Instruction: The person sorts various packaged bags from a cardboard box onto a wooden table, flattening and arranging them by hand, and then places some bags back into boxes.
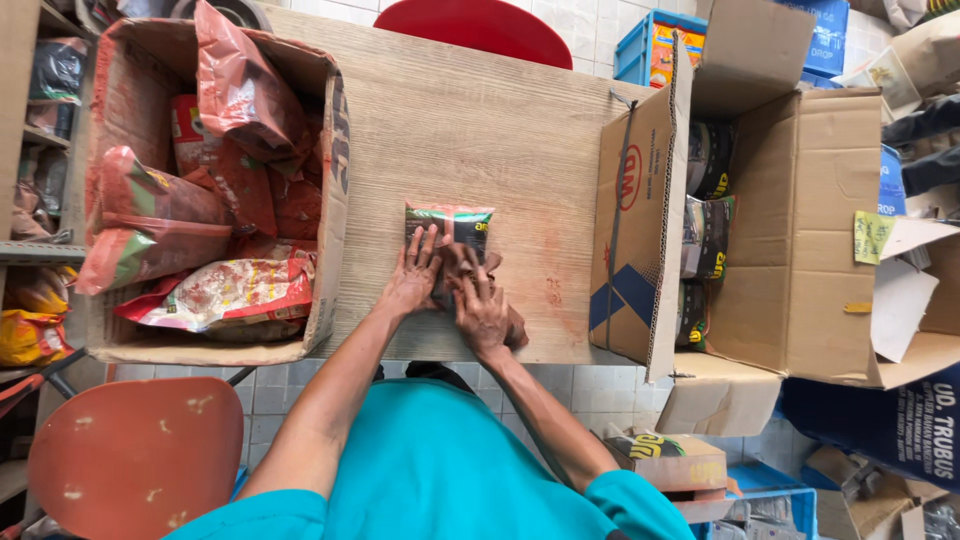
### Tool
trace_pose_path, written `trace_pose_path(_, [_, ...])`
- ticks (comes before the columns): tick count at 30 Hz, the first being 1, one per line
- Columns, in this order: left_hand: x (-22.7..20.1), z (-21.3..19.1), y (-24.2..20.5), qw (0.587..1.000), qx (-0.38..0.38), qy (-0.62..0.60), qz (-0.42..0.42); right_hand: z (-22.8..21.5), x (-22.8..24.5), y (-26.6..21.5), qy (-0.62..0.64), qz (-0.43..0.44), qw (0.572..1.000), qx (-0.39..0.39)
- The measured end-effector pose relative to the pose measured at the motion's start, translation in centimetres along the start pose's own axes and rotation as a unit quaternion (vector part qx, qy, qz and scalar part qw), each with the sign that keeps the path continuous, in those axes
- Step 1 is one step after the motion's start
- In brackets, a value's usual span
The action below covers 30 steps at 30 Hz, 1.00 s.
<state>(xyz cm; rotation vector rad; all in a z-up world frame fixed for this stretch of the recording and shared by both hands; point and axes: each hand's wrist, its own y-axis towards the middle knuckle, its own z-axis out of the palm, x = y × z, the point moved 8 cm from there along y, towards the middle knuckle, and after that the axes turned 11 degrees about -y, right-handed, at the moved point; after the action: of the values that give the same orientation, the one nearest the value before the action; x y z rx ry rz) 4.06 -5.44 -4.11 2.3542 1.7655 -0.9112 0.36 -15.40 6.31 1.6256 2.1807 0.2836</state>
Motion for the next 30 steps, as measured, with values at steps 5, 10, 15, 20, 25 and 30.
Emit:
trace_pose_path(5, [-0.6,-0.6,-0.6,0.999,0.0,-0.033,-0.005,7.6,-3.9,4.9,0.113,0.092,0.974,0.176])
trace_pose_path(10, [-0.6,-1.2,-0.8,1.0,-0.024,-0.011,-0.007,8.9,-3.4,5.8,0.192,0.169,0.944,0.209])
trace_pose_path(15, [-1.1,-0.4,-1.5,0.998,-0.053,0.034,0.017,3.7,1.7,1.2,0.016,-0.061,0.998,0.007])
trace_pose_path(20, [-0.9,-1.6,-0.6,0.999,-0.041,-0.021,0.014,6.6,-1.8,9.1,0.099,0.027,0.988,0.115])
trace_pose_path(25, [-0.4,-1.2,0.0,0.999,0.007,-0.032,-0.001,9.8,-2.3,11.0,0.119,0.082,0.96,0.241])
trace_pose_path(30, [0.2,-0.3,-0.3,0.999,-0.035,0.009,0.027,3.4,-0.4,3.6,0.06,-0.019,0.997,-0.038])
